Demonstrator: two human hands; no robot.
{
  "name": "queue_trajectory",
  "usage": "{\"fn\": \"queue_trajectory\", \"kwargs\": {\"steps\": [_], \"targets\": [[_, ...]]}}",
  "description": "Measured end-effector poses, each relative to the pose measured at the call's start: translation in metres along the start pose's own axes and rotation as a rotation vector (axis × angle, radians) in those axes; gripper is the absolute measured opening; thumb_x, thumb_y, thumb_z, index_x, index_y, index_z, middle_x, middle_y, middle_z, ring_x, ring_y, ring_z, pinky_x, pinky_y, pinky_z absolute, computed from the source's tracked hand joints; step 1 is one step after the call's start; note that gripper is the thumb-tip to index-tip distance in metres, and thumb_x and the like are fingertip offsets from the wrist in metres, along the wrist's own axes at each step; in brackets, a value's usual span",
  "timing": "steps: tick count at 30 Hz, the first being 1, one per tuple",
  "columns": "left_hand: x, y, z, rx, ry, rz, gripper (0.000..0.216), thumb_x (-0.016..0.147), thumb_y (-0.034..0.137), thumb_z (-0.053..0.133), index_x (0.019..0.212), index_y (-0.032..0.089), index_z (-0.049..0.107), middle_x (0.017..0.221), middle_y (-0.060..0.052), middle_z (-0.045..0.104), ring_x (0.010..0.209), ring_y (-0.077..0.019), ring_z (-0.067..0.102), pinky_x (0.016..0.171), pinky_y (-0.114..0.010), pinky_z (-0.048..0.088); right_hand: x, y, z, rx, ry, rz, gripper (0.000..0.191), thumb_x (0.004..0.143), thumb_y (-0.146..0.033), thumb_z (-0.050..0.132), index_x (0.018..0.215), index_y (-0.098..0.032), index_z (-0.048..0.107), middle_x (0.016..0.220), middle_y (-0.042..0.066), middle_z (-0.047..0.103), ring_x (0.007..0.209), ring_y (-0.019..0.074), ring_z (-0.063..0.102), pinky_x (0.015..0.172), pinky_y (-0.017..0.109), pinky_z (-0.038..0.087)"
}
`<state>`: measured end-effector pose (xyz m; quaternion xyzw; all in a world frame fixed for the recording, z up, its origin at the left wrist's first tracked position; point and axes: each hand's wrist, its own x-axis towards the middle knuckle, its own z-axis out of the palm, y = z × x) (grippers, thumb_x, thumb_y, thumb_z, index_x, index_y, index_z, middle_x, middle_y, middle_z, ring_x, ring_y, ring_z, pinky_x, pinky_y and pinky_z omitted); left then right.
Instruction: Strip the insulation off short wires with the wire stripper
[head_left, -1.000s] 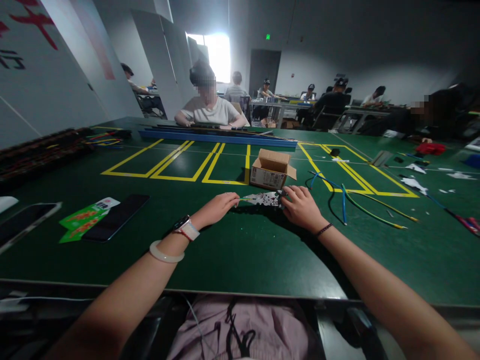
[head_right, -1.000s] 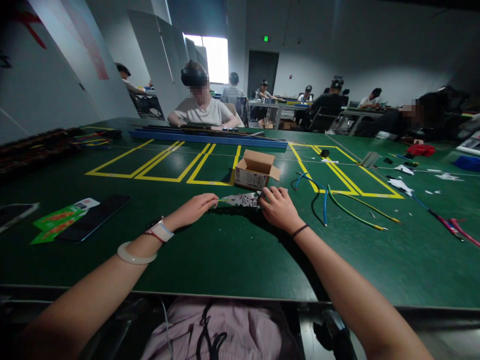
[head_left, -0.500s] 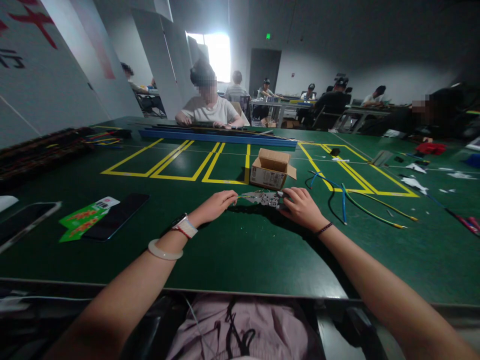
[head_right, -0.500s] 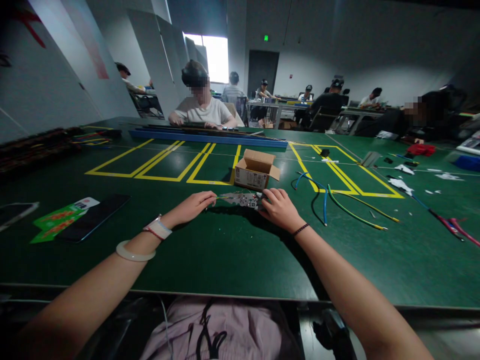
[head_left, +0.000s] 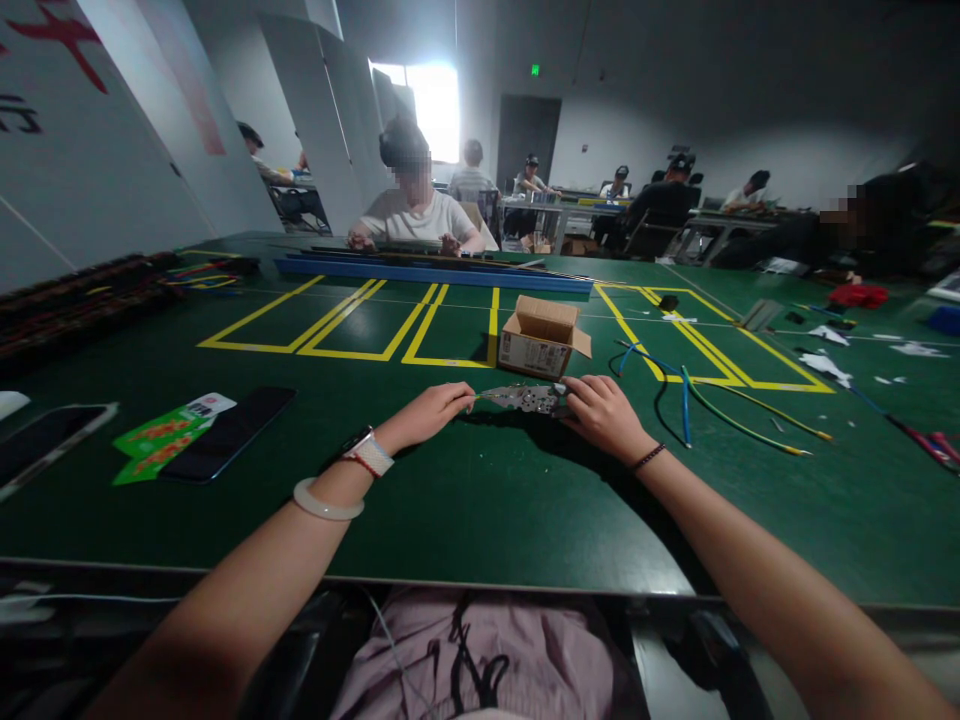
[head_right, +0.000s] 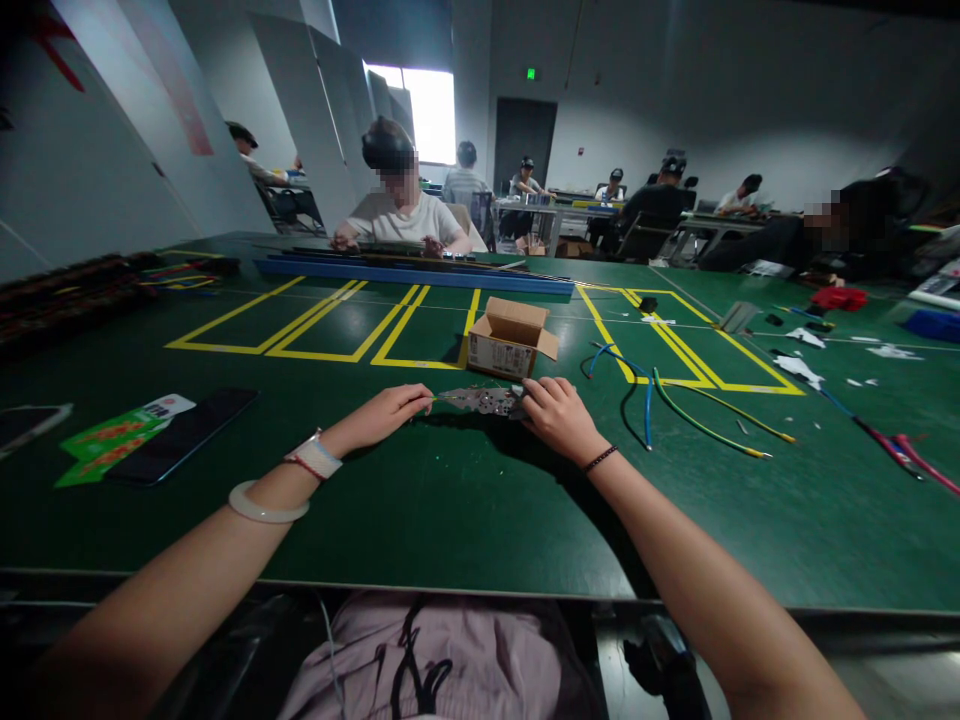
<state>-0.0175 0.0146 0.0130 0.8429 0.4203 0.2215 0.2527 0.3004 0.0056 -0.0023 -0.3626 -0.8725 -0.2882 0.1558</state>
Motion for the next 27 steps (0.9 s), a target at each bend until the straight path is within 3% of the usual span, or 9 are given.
{"fn": "queue_trajectory", "kwargs": {"steps": [5,10,13,19,23,27], "targets": [[-0.001,-0.001,0.002,-0.068,-0.009,-0.075,0.029,0.097,0.04,0.037,0.099,0.018,0.057,0.076,0.0,0.057,0.067,-0.0159,0.056,0.063,-0.027,0.042,-0.001,-0.003,0.004,0.133,0.067,0.061,0.014,0.08,-0.021,0.059,0.093,-0.017,0.059,0.111,0.013,0.065,0.096,0.0249,0.052,0.085,0.037,0.04],[-0.002,0.001,0.006,-0.151,-0.032,-0.098,0.032,0.097,0.043,0.034,0.097,0.018,0.054,0.074,0.001,0.054,0.06,-0.0135,0.051,0.058,-0.025,0.04,0.0,-0.007,0.001,0.222,0.104,0.182,0.028,0.075,-0.019,0.061,0.102,-0.015,0.057,0.094,0.011,0.065,0.086,0.0237,0.053,0.079,0.035,0.043],[-0.002,0.003,0.008,-0.187,-0.035,-0.111,0.031,0.097,0.042,0.035,0.098,0.017,0.054,0.083,-0.001,0.053,0.063,-0.0129,0.049,0.058,-0.025,0.04,0.0,-0.008,-0.001,0.242,0.103,0.192,0.037,0.074,-0.018,0.06,0.111,-0.015,0.055,0.095,0.011,0.065,0.087,0.0246,0.055,0.08,0.036,0.043],[-0.002,0.004,0.009,-0.348,-0.134,-0.075,0.038,0.097,0.044,0.032,0.1,0.016,0.057,0.082,-0.001,0.049,0.065,-0.0127,0.045,0.062,-0.026,0.041,0.0,-0.008,-0.004,0.199,0.137,0.133,0.046,0.072,-0.016,0.061,0.118,-0.014,0.055,0.099,0.011,0.068,0.089,0.0255,0.057,0.081,0.037,0.045],[-0.001,0.005,0.012,-0.462,-0.094,-0.088,0.035,0.096,0.046,0.038,0.093,0.016,0.055,0.085,-0.001,0.05,0.066,-0.0115,0.046,0.061,-0.024,0.039,0.002,-0.01,-0.009,0.194,0.157,0.133,0.046,0.074,-0.017,0.061,0.119,-0.012,0.056,0.099,0.012,0.068,0.088,0.0252,0.058,0.081,0.037,0.046],[0.0,0.007,0.02,-0.726,-0.039,-0.083,0.027,0.094,0.042,0.046,0.094,0.016,0.052,0.076,0.003,0.043,0.062,-0.0096,0.043,0.059,-0.022,0.036,0.004,-0.015,-0.013,0.202,0.202,0.174,0.044,0.077,-0.019,0.06,0.12,-0.011,0.056,0.099,0.013,0.068,0.087,0.0245,0.059,0.079,0.036,0.047]]}}
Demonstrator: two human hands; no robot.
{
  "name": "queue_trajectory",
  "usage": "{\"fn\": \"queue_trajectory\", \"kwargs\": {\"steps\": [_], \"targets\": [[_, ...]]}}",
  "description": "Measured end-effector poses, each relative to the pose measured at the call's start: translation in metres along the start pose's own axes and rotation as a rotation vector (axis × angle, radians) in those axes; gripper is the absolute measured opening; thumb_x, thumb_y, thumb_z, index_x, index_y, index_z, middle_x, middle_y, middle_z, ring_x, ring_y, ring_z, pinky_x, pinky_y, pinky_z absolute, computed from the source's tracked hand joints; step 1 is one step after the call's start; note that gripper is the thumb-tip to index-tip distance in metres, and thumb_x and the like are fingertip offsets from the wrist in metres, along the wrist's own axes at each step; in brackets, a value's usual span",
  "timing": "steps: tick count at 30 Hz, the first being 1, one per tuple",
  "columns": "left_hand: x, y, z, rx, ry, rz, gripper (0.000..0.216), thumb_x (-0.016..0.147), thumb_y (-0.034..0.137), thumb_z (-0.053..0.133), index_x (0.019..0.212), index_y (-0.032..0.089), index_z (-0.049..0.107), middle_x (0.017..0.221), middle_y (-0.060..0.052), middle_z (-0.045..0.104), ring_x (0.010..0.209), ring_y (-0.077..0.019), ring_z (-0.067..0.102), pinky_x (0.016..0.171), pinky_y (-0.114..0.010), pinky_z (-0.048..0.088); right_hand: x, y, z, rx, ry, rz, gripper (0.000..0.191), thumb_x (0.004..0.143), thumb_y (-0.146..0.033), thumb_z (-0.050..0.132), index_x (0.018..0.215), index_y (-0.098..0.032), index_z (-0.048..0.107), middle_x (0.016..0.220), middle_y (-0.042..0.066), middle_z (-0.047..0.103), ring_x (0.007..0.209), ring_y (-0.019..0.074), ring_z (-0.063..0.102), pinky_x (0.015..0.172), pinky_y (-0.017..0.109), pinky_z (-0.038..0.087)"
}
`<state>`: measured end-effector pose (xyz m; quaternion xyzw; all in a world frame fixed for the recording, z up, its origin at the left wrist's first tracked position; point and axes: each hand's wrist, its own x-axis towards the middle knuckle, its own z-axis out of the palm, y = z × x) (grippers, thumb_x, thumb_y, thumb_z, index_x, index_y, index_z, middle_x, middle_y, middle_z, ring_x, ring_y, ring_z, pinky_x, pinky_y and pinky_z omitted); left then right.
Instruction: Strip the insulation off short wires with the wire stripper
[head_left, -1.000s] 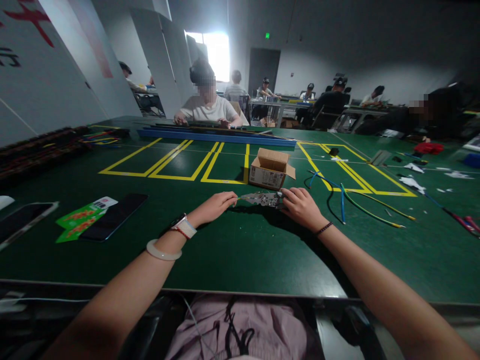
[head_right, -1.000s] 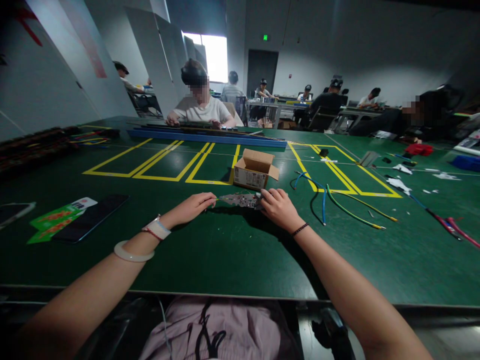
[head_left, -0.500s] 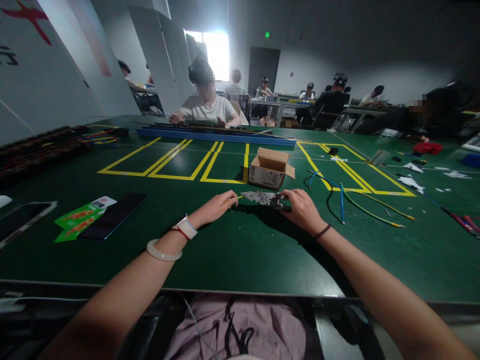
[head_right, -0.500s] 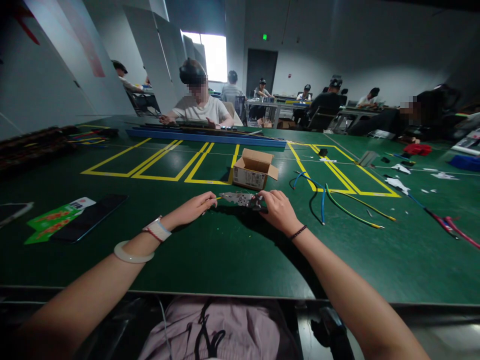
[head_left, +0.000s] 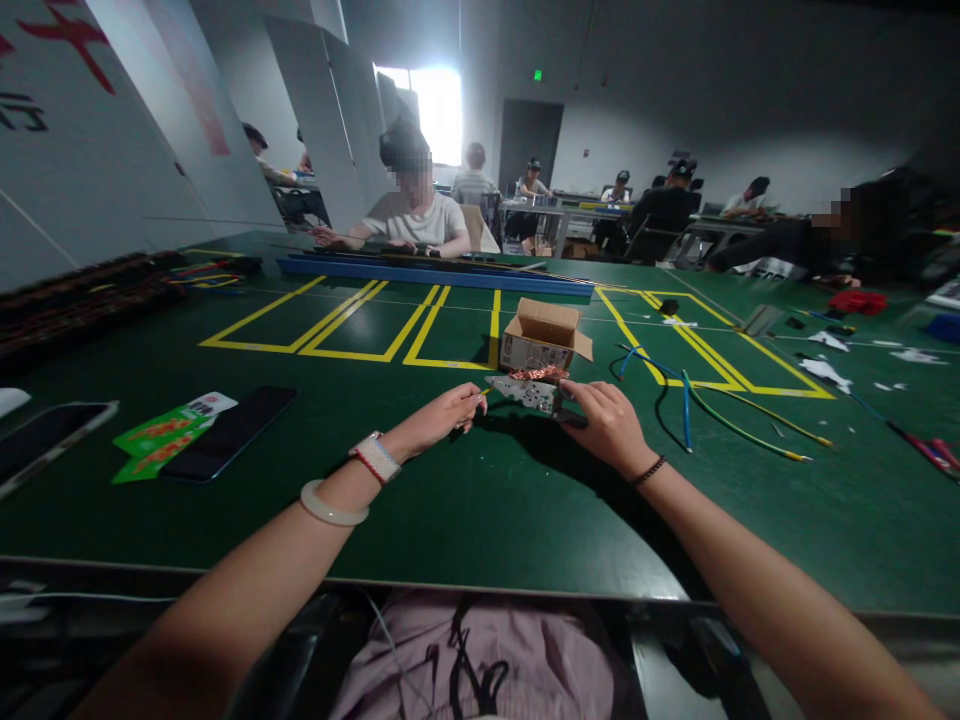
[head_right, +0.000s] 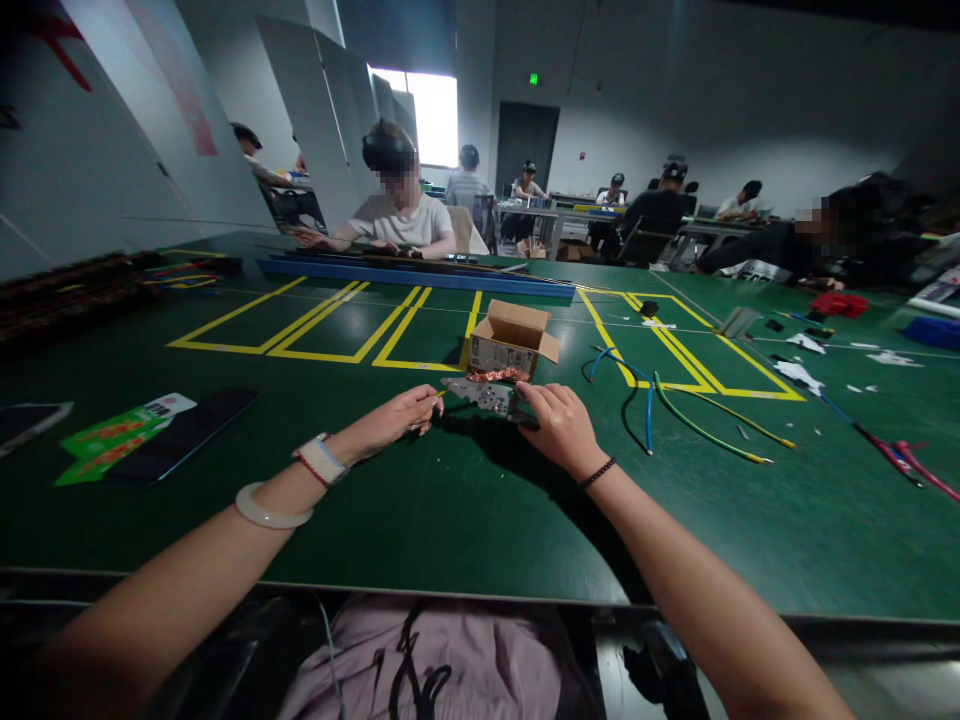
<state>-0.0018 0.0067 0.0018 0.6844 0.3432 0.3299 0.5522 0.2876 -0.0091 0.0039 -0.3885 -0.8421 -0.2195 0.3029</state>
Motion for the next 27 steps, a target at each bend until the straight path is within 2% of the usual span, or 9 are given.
{"fn": "queue_trajectory", "kwargs": {"steps": [5,9,16,21,27], "targets": [[0.0,0.0,0.01,-0.272,0.012,0.012,0.017,0.093,0.033,0.051,0.095,0.016,0.049,0.064,0.007,0.038,0.054,-0.0079,0.036,0.063,-0.024,0.04,-0.001,-0.007,0.001,0.055,-0.004,0.093,0.048,0.074,-0.02,0.062,0.121,-0.013,0.056,0.097,0.012,0.069,0.086,0.0254,0.06,0.079,0.038,0.048],[-0.001,0.002,0.013,-0.361,-0.018,0.011,0.012,0.094,0.029,0.051,0.096,0.018,0.047,0.059,0.008,0.039,0.053,-0.0077,0.036,0.065,-0.026,0.041,-0.001,-0.011,0.002,0.233,-0.077,0.239,0.046,0.073,-0.024,0.063,0.118,-0.016,0.058,0.096,0.01,0.069,0.085,0.0244,0.062,0.077,0.037,0.05],[0.0,0.0,0.01,-0.277,-0.023,0.045,0.018,0.093,0.036,0.052,0.096,0.018,0.049,0.06,0.008,0.036,0.053,-0.0079,0.035,0.064,-0.025,0.041,0.004,-0.015,-0.002,0.533,-0.239,0.437,0.041,0.072,-0.027,0.062,0.113,-0.02,0.065,0.101,0.004,0.072,0.089,0.0214,0.067,0.08,0.031,0.051],[0.0,-0.001,0.01,-0.229,0.027,0.068,0.021,0.092,0.039,0.054,0.096,0.018,0.049,0.07,0.005,0.041,0.055,-0.0073,0.036,0.058,-0.023,0.037,0.005,-0.014,0.001,0.681,-0.316,0.503,0.045,0.072,-0.029,0.062,0.116,-0.017,0.067,0.103,0.004,0.072,0.092,0.0235,0.066,0.08,0.03,0.05],[-0.002,0.003,0.01,-0.137,0.029,0.061,0.023,0.092,0.042,0.051,0.096,0.019,0.049,0.081,0.002,0.045,0.062,-0.0084,0.043,0.058,-0.022,0.037,0.005,-0.008,0.003,0.905,-0.418,0.56,0.042,0.073,-0.031,0.062,0.112,-0.017,0.068,0.093,0.0,0.072,0.084,0.0208,0.065,0.076,0.029,0.048]]}}
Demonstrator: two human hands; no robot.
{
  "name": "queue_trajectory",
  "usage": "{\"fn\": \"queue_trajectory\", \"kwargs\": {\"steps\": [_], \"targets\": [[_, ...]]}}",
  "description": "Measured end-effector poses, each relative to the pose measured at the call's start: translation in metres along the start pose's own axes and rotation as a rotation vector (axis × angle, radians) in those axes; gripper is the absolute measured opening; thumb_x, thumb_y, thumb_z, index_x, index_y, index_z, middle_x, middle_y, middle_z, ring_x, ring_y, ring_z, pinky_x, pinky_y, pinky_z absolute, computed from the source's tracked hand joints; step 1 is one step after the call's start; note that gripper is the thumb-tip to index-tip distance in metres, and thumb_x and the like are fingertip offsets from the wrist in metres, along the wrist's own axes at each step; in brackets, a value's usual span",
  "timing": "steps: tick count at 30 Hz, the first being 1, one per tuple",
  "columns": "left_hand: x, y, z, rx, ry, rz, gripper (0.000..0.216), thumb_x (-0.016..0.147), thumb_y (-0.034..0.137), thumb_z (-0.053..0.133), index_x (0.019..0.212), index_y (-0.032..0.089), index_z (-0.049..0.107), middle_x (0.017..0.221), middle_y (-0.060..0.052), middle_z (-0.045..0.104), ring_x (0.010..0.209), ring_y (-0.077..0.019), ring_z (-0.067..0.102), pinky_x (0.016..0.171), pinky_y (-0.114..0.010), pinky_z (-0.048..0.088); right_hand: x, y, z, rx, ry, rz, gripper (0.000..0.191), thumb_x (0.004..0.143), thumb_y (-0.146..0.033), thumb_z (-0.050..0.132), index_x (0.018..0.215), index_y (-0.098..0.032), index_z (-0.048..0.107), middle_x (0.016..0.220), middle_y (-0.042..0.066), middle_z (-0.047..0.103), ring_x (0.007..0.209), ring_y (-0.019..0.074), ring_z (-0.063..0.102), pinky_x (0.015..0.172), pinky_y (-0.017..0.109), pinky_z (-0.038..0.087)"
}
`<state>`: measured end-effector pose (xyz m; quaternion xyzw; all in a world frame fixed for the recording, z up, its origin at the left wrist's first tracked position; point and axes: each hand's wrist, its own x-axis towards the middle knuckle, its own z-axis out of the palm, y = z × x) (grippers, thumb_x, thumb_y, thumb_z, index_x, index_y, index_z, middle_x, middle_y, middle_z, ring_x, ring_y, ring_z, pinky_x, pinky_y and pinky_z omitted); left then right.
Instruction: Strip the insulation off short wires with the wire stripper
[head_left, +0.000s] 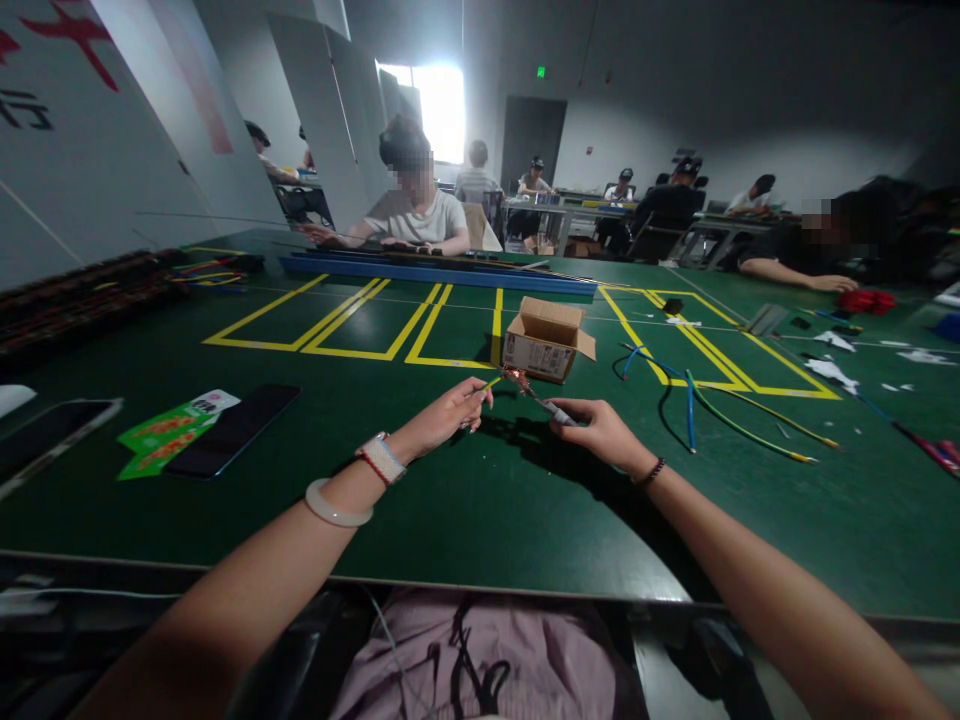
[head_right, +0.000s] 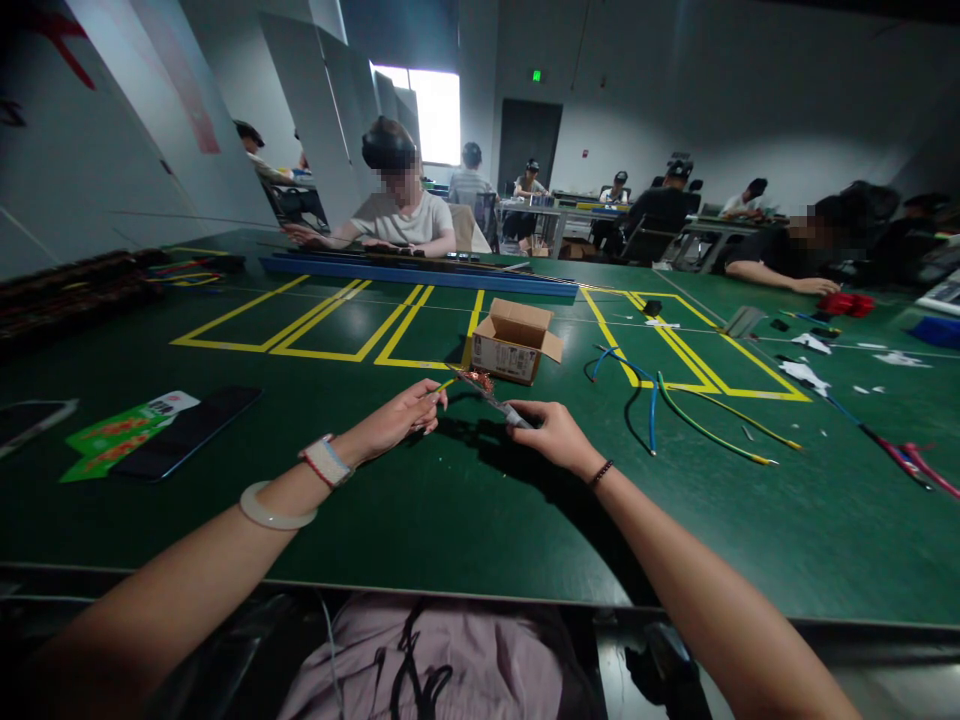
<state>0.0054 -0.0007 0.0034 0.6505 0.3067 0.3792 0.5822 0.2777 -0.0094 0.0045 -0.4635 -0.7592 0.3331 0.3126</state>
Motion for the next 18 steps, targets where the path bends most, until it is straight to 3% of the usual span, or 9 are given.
{"fn": "queue_trajectory", "kwargs": {"steps": [5,9,13,15,18], "targets": [[0.0,0.001,0.0,0.022,-0.011,0.005,0.022,0.093,0.04,0.049,0.097,0.018,0.049,0.081,0.002,0.045,0.062,-0.0085,0.043,0.059,-0.023,0.038,-0.001,0.001,0.0,0.047,-0.026,-0.012,0.042,0.073,-0.03,0.062,0.113,-0.017,0.065,0.098,0.003,0.072,0.087,0.0203,0.065,0.078,0.03,0.048],[0.001,0.001,-0.002,0.031,-0.037,-0.021,0.025,0.092,0.042,0.048,0.096,0.017,0.048,0.073,0.004,0.041,0.06,-0.009,0.04,0.058,-0.022,0.037,-0.003,0.001,0.003,-0.207,0.139,-0.078,0.043,0.072,-0.027,0.061,0.114,-0.022,0.053,0.094,0.003,0.071,0.08,0.0187,0.064,0.073,0.03,0.048],[0.001,0.003,-0.004,0.095,-0.023,-0.048,0.026,0.093,0.043,0.046,0.097,0.017,0.05,0.071,0.004,0.042,0.06,-0.01,0.042,0.059,-0.023,0.039,-0.003,0.006,0.002,-0.506,0.238,-0.242,0.011,0.075,-0.026,0.059,0.085,-0.022,0.054,0.087,0.005,0.069,0.077,0.0202,0.062,0.069,0.031,0.048],[0.001,0.003,-0.006,0.145,-0.016,-0.054,0.027,0.094,0.043,0.044,0.098,0.017,0.051,0.07,0.004,0.042,0.061,-0.0106,0.043,0.059,-0.023,0.039,-0.002,0.01,0.001,-0.59,0.265,-0.341,0.003,0.077,-0.024,0.058,0.077,-0.022,0.055,0.095,0.008,0.069,0.084,0.0217,0.062,0.074,0.034,0.049],[0.001,0.003,-0.009,0.217,-0.007,-0.052,0.028,0.095,0.043,0.042,0.099,0.017,0.052,0.068,0.004,0.042,0.06,-0.0108,0.043,0.058,-0.023,0.037,0.0,0.014,0.0,-0.644,0.299,-0.418,0.004,0.08,-0.021,0.057,0.082,-0.021,0.06,0.115,0.011,0.066,0.098,0.0234,0.062,0.083,0.038,0.051]]}}
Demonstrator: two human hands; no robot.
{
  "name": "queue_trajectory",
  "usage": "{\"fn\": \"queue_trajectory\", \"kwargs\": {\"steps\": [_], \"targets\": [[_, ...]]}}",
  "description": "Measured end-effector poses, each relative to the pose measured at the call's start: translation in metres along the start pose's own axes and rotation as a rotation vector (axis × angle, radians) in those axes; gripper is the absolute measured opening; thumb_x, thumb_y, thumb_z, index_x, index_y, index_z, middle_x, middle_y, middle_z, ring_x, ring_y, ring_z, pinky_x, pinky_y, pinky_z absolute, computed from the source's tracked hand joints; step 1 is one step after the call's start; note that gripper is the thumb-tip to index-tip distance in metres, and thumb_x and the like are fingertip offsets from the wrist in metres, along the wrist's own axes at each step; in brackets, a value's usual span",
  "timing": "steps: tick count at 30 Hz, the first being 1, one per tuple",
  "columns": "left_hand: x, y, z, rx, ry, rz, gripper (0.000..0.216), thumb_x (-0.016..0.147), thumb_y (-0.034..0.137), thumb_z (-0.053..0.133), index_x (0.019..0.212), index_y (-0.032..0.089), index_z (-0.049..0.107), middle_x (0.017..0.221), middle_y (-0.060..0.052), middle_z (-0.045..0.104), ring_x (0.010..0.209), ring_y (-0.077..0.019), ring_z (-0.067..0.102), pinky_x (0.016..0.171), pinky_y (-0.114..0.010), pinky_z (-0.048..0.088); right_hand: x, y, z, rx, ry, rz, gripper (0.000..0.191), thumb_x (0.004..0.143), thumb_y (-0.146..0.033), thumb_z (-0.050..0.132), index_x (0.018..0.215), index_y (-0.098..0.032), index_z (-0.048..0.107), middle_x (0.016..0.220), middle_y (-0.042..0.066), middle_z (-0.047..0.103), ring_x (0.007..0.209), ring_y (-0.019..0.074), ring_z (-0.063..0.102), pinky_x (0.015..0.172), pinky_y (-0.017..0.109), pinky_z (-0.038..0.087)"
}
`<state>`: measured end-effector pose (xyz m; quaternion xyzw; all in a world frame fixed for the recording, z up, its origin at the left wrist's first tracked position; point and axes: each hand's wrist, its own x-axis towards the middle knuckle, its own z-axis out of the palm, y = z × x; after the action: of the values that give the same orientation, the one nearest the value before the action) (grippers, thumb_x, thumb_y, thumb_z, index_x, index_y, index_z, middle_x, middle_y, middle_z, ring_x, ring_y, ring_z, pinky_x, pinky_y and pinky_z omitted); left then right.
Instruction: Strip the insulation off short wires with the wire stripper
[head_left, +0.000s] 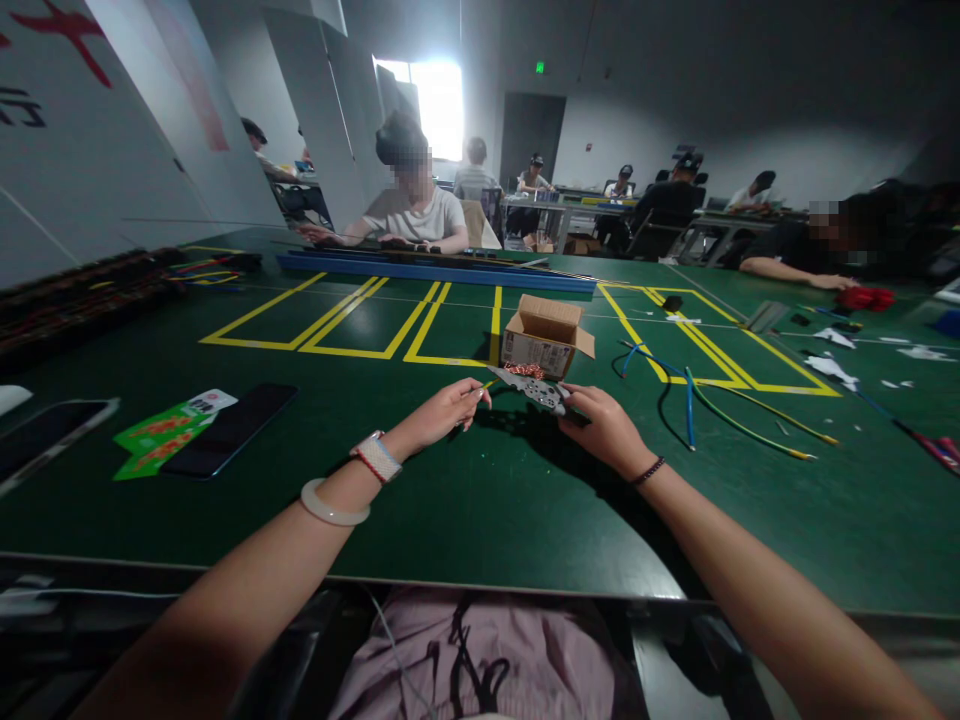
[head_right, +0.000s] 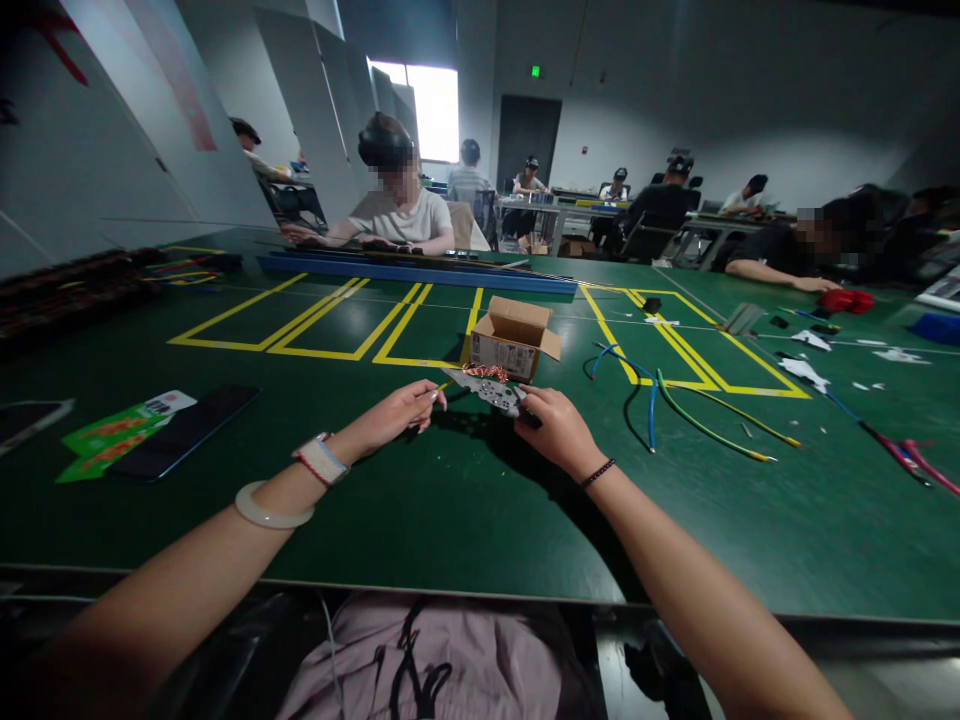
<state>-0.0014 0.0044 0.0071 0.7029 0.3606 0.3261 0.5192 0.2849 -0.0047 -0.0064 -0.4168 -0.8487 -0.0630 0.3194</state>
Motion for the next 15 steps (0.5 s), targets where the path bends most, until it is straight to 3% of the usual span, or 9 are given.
{"fn": "queue_trajectory", "kwargs": {"steps": [6,15], "targets": [[0.0,0.001,-0.003,0.082,0.004,0.019,0.029,0.096,0.043,0.04,0.098,0.017,0.054,0.068,0.004,0.044,0.059,-0.011,0.045,0.058,-0.024,0.036,0.001,0.004,-0.001,-0.095,0.002,-0.083,0.017,0.08,-0.019,0.058,0.095,-0.018,0.067,0.126,0.015,0.06,0.11,0.0261,0.059,0.091,0.043,0.05],[0.001,-0.001,-0.006,0.1,0.0,0.02,0.035,0.096,0.047,0.038,0.095,0.017,0.057,0.068,0.003,0.042,0.059,-0.0116,0.044,0.057,-0.023,0.035,0.002,0.008,-0.014,-0.199,-0.019,-0.146,0.027,0.076,-0.018,0.06,0.103,-0.019,0.065,0.132,0.016,0.054,0.118,0.0304,0.051,0.095,0.051,0.044]]}}
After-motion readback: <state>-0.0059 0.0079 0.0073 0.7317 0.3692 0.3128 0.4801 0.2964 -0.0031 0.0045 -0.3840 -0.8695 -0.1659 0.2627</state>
